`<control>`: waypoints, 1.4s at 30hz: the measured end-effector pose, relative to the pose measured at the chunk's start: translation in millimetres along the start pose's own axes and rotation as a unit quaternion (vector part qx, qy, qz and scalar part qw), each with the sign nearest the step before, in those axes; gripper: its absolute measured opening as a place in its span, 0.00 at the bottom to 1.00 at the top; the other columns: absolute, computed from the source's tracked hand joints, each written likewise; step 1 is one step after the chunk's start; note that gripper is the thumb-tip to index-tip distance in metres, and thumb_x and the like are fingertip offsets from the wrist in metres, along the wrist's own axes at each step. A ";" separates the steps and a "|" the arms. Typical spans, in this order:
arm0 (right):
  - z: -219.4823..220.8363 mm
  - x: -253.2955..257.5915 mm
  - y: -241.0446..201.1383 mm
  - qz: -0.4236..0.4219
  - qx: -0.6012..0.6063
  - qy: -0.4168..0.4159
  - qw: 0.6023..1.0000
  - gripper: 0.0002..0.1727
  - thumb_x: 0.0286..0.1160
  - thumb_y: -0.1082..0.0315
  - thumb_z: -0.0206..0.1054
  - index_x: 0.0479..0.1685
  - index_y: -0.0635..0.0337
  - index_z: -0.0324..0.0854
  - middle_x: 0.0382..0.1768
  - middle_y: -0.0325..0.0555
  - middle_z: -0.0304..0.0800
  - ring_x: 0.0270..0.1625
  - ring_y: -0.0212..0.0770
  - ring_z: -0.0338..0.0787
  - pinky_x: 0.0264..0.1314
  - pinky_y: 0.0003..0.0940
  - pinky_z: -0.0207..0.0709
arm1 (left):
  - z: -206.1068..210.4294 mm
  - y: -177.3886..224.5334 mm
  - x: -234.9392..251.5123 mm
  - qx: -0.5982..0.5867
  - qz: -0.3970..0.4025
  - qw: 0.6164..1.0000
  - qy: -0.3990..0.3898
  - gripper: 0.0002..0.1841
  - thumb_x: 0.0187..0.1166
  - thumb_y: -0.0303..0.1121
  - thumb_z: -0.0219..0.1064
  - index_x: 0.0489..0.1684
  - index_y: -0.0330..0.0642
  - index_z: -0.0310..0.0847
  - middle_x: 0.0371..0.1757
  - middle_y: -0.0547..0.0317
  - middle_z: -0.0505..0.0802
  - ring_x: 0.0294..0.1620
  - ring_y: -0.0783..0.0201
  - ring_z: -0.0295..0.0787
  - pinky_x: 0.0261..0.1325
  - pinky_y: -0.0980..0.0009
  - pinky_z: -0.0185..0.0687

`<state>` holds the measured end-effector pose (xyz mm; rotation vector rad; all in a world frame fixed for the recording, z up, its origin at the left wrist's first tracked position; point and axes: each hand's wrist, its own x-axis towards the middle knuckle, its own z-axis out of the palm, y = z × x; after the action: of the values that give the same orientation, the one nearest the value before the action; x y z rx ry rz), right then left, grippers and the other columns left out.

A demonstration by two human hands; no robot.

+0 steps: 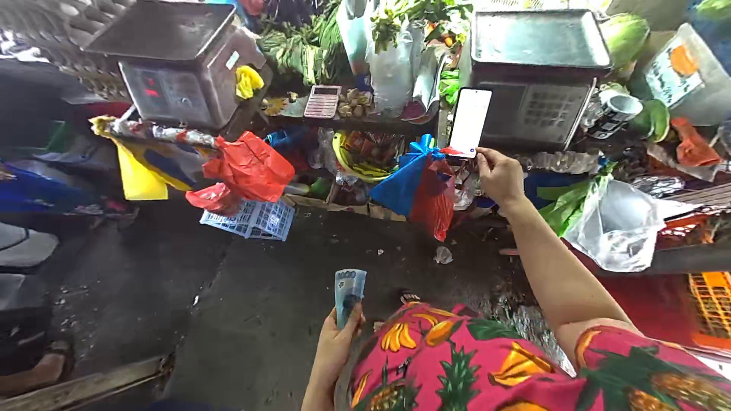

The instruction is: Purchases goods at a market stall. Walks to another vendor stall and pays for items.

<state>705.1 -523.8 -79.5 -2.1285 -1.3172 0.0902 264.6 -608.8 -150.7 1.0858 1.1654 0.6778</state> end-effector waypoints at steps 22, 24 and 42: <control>37.5 37.1 21.8 -0.139 -0.048 -0.025 0.989 0.22 0.88 0.62 0.55 0.77 0.49 0.83 0.42 0.59 0.96 0.43 0.63 0.95 0.44 0.64 0.82 | 59.3 10.3 8.6 -0.020 -0.033 0.995 0.095 0.14 0.86 0.27 0.60 0.64 0.32 0.80 0.36 0.58 0.94 0.33 0.70 0.90 0.41 0.77 0.88; 42.3 36.1 22.2 -0.133 -0.041 -0.034 0.990 0.23 0.89 0.60 0.54 0.77 0.49 0.83 0.40 0.59 0.96 0.42 0.64 0.95 0.43 0.66 0.82 | 61.1 10.1 8.0 -0.016 -0.031 0.995 0.097 0.14 0.85 0.27 0.61 0.64 0.32 0.79 0.36 0.58 0.94 0.32 0.70 0.90 0.41 0.77 0.88; 54.1 -24.0 -48.4 -0.283 0.104 -0.095 0.949 0.22 0.83 0.65 0.59 0.74 0.55 0.84 0.40 0.50 0.95 0.42 0.50 0.95 0.46 0.56 0.87 | 59.9 11.0 -3.8 -0.014 -0.036 0.990 0.134 0.18 0.94 0.34 0.49 0.66 0.33 0.79 0.39 0.57 0.96 0.34 0.69 0.92 0.42 0.77 0.88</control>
<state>635.3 -503.4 -102.9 -1.5294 -1.8930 0.1868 321.4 -626.8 -138.0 0.9435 1.4140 0.7997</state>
